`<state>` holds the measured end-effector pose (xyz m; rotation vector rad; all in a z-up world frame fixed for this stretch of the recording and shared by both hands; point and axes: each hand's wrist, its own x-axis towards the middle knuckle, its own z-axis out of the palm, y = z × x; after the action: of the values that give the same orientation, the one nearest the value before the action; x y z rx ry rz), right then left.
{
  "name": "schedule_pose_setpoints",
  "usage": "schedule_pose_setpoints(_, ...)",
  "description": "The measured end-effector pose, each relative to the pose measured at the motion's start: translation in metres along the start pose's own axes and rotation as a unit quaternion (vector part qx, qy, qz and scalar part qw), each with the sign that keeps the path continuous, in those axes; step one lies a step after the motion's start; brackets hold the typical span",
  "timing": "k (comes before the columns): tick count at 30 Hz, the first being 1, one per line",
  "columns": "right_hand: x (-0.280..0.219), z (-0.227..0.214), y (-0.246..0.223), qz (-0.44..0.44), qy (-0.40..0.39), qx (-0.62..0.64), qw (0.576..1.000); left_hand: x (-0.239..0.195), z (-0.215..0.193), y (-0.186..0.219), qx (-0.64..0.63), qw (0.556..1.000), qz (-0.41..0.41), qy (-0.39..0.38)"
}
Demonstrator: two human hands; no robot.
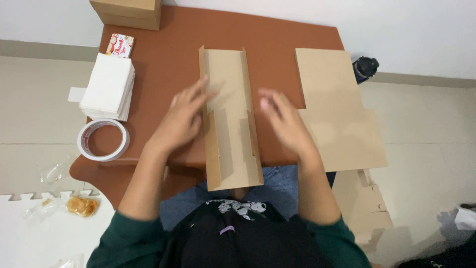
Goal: Assembling small cardboard boxes by folding flat sheets and tucking in flaps.
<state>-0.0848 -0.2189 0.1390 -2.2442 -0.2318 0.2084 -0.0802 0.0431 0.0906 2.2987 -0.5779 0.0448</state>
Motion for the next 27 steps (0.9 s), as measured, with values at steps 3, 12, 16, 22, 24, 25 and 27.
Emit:
schedule_pose_setpoints(3, -0.083, 0.02, -0.007, 0.005, -0.065, -0.109, 0.992, -0.048, -0.005, 0.022, -0.042, 0.997, 0.016, -0.066)
schedule_pose_setpoints(12, -0.097, 0.047, 0.077, -0.007, 0.146, -0.225, 0.963, -0.053, 0.033, -0.003, 0.092, 0.992, 0.077, 0.034)
schedule_pose_setpoints(16, -0.052, 0.01, 0.097, 0.049, 0.141, -0.238, 0.96, -0.035, 0.053, 0.002, 0.113, 0.982, 0.126, 0.081)
schedule_pose_setpoints(22, 0.036, -0.032, 0.13, -0.041, 0.133, -0.261, 0.955, -0.004, 0.092, 0.005, 0.154, 0.972, 0.146, 0.102)
schedule_pose_setpoints(24, 0.063, -0.038, 0.147, -0.075, 0.134, -0.182, 0.971, 0.008, 0.105, 0.006, 0.173, 0.967, 0.137, 0.13)
schedule_pose_setpoints(25, 0.06, -0.038, 0.139, -0.07, 0.134, -0.182, 0.972, 0.012, 0.109, 0.005, 0.17, 0.968, 0.138, 0.126)
schedule_pose_setpoints(27, 0.055, -0.038, 0.122, -0.049, 0.108, -0.081, 0.99, 0.021, 0.116, 0.002, 0.157, 0.971, 0.128, 0.128)
